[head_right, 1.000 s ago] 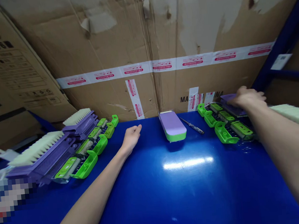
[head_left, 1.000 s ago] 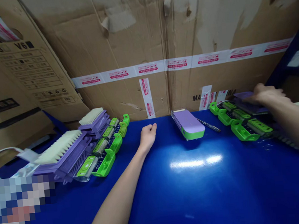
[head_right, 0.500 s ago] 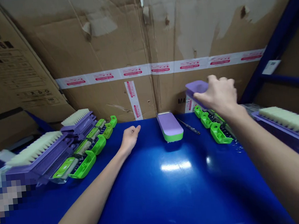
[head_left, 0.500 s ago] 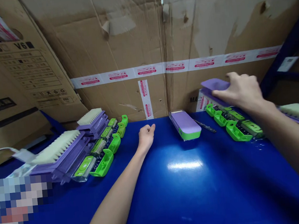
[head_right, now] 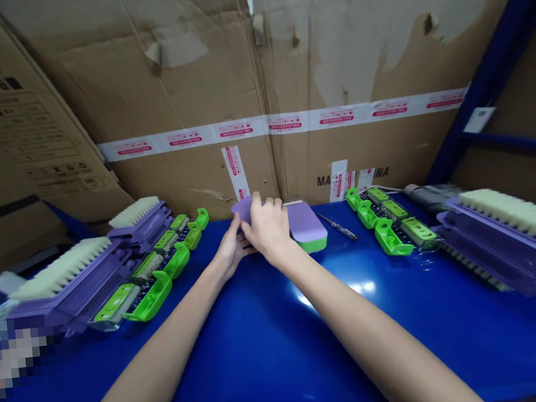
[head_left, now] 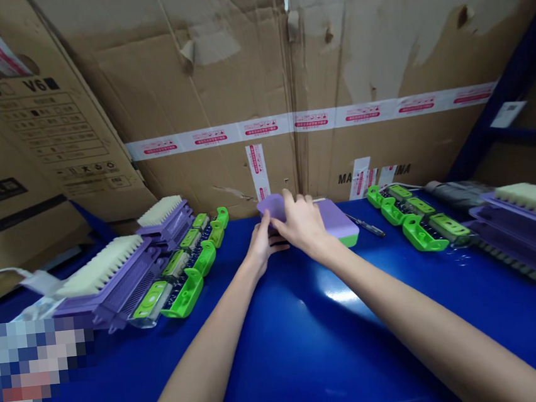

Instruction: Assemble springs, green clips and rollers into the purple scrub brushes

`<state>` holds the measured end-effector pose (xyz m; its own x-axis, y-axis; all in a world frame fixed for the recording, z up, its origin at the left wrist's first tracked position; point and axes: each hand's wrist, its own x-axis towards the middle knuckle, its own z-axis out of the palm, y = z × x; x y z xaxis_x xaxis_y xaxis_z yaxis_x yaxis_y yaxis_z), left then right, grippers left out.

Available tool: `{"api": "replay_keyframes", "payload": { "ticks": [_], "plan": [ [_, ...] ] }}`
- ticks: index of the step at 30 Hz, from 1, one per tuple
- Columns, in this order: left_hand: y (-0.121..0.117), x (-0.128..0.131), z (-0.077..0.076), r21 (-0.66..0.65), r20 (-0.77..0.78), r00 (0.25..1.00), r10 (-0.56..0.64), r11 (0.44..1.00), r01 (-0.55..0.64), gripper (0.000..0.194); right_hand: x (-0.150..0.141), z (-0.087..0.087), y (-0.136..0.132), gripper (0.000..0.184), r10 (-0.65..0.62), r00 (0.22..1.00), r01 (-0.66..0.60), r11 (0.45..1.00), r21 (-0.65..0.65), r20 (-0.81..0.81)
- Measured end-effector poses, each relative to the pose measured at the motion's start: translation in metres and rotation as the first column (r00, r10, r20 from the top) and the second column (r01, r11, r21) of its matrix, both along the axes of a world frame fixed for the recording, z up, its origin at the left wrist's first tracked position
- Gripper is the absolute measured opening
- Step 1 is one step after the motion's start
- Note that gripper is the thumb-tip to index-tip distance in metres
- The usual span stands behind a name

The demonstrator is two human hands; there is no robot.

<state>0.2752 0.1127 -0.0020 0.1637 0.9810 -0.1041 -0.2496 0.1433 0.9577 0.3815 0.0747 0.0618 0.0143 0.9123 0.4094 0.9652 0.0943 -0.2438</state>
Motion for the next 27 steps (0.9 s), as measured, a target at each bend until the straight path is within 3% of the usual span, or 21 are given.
{"api": "replay_keyframes", "payload": {
  "ticks": [3,5,7,9,13,16,20,23,27],
  "plan": [
    [0.001,-0.001,0.001,-0.004,-0.085,0.994,0.067,0.998,-0.068,0.038,0.009,-0.003,-0.001,0.061,0.076,0.997,-0.076,0.996,-0.054,-0.014],
    [0.001,-0.002,0.001,0.005,-0.199,0.97,0.137,0.99,-0.138,0.036,0.021,-0.001,0.0,0.062,0.014,1.0,-0.014,0.999,-0.034,0.011],
    [0.002,-0.005,0.0,0.058,-0.353,0.906,0.234,0.972,-0.229,0.038,0.036,0.0,0.001,0.069,-0.114,0.993,0.115,0.993,-0.02,0.042],
    [0.005,-0.008,-0.003,0.142,-0.498,0.806,0.319,0.947,-0.287,0.041,0.05,-0.002,0.003,0.08,-0.201,0.978,0.206,0.974,-0.09,0.059],
    [0.01,-0.014,-0.008,0.246,-0.638,0.684,0.353,0.936,-0.253,0.042,0.071,-0.01,0.008,0.09,-0.182,0.983,0.183,0.934,-0.307,0.031],
    [0.01,-0.015,-0.008,0.253,-0.672,0.669,0.319,0.947,-0.198,0.042,0.083,-0.008,0.012,0.088,-0.136,0.99,0.121,0.934,-0.337,-0.021],
    [0.009,-0.015,-0.006,0.231,-0.681,0.683,0.265,0.962,-0.143,0.042,0.106,0.007,0.016,0.085,-0.154,0.985,0.126,0.953,-0.276,-0.084],
    [0.009,-0.015,-0.006,0.224,-0.67,0.697,0.256,0.965,-0.139,0.041,0.133,0.022,0.018,0.079,-0.235,0.969,0.216,0.955,-0.205,-0.075],
    [0.01,-0.015,-0.006,0.199,-0.651,0.719,0.243,0.969,-0.148,0.041,0.177,0.04,0.018,0.078,-0.389,0.918,0.371,0.91,-0.185,-0.07]
  ]
}}
